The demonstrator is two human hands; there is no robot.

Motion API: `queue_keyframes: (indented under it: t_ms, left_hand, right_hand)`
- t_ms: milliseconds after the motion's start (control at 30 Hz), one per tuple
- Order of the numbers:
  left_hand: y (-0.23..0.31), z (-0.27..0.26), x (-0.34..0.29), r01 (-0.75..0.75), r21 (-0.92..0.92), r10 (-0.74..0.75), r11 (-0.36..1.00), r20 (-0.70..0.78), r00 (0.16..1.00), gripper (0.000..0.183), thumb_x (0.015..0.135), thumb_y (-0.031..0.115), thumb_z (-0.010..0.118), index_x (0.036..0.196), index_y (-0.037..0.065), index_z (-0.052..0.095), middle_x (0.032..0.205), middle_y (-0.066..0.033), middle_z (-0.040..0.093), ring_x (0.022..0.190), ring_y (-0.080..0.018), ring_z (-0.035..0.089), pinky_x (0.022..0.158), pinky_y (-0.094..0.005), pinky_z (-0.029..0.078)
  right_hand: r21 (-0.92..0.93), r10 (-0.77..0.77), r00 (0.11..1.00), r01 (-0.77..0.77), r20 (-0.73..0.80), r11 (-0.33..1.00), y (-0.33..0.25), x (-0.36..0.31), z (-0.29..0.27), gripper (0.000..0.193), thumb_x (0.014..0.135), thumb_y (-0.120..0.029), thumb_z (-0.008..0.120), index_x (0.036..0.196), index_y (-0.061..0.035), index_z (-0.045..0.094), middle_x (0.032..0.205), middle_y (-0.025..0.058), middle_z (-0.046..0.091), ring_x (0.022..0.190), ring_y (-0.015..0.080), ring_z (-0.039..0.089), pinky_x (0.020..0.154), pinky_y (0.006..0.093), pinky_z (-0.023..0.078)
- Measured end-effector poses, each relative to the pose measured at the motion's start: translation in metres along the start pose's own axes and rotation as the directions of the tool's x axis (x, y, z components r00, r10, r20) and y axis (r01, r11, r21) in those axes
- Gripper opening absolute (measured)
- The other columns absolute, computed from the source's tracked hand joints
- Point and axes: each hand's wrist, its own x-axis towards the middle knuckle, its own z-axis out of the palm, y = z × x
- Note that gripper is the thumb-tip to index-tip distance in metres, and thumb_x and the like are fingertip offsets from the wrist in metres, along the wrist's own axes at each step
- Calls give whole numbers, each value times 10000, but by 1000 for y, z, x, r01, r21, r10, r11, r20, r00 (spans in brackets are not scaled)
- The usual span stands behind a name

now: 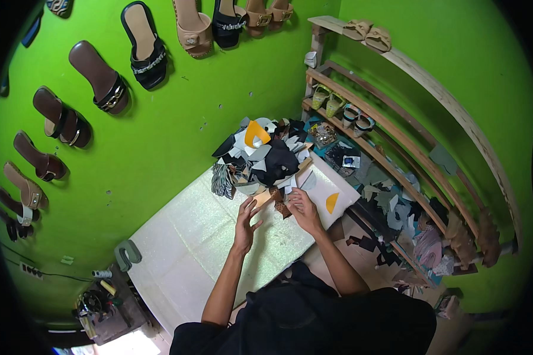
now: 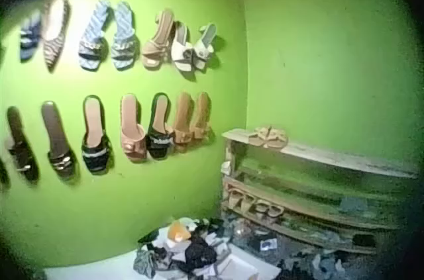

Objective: Picking through a pile of cut fabric components for shoes and organizing them.

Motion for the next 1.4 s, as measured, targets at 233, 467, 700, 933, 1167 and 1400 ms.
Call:
queue_keyframes:
  t_ms: [233,467,700,933,1167,1400]
  left_hand:
    - [-13,24,54,-3,-31,1,1000,-81,997,658,925,568,479,1464,205,373,1504,-72,392,1331,-242,380,1030,-469,332]
    - [-31,38,102,26,-59,-38,998,-206,978,649,934,567,484,1451,188,389,1480,-91,413,1304,-248,419,1025,-474,350]
    - [-38,52,126,28,-86,-49,996,-263,963,606,948,534,494,1426,169,420,1434,-90,453,1245,-236,476,973,-418,412]
    - [-27,46,129,44,-86,-72,995,-362,929,513,974,492,478,1321,114,506,1249,-69,595,1100,-187,579,910,-386,464]
    - [-18,35,137,-136,235,219,962,-373,902,304,989,201,550,1261,64,554,1180,-85,627,1060,-174,602,909,-330,489]
    - [45,71,126,-373,611,569,699,-159,806,488,864,114,733,1307,31,545,1240,-121,605,1162,-198,550,988,-319,425]
  right_hand:
    - [-18,1,995,1,103,1000,37,72,-14,483,914,-101,648,1358,-64,461,1174,119,622,1035,208,627,868,328,528]
    - [-139,-87,977,116,193,984,71,135,-12,433,894,-99,647,1295,-34,499,1146,166,635,932,271,667,831,375,536]
    - [-445,-162,968,232,191,865,95,165,-4,427,861,-110,690,1253,-29,540,1088,139,643,893,309,651,829,404,519]
    - [-252,-86,965,150,249,956,90,175,-9,331,813,-31,729,1134,-37,648,887,97,623,764,240,616,707,334,510]
    - [349,29,922,-176,387,920,29,193,-37,272,880,-22,696,1145,-2,642,891,-15,597,754,75,554,692,216,460]
    - [607,9,679,-662,734,440,-12,180,-61,250,937,-67,634,1184,-29,619,995,21,660,804,99,603,738,252,500]
